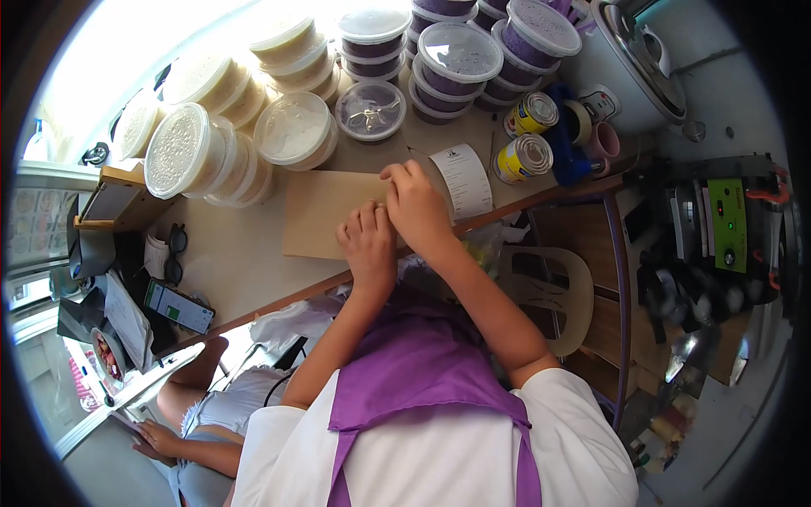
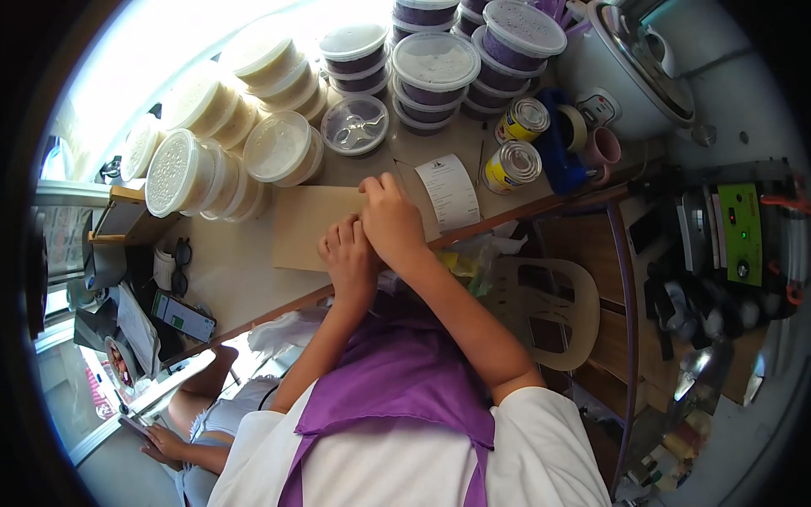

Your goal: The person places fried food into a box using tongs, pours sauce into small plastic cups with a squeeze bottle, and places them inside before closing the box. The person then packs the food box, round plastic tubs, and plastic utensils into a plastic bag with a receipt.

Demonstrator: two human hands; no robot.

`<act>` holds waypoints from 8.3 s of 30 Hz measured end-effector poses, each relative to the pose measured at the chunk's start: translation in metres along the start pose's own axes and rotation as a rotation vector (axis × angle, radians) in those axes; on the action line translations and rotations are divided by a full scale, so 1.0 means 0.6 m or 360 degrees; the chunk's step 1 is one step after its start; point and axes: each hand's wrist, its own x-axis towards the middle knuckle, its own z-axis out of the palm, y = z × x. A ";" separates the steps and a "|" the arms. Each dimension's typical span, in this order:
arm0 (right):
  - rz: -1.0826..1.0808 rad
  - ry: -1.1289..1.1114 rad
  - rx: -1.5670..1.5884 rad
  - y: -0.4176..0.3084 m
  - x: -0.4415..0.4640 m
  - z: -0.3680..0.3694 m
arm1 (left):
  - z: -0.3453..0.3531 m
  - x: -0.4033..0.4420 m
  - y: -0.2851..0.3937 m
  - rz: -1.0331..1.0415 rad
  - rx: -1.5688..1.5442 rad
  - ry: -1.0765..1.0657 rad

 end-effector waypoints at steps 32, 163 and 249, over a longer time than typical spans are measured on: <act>0.0510 -0.0756 0.1026 0.058 -0.107 0.047 | -0.103 0.000 -0.235 -0.0433 -0.0710 -0.0339; -0.0604 -0.1519 0.0632 -0.012 -0.241 0.054 | -0.118 -0.168 -0.254 0.0091 0.0049 -0.0073; 0.0162 -0.1446 0.0833 0.233 -0.851 0.116 | 0.048 -0.637 0.076 -0.1701 -0.2985 -0.1567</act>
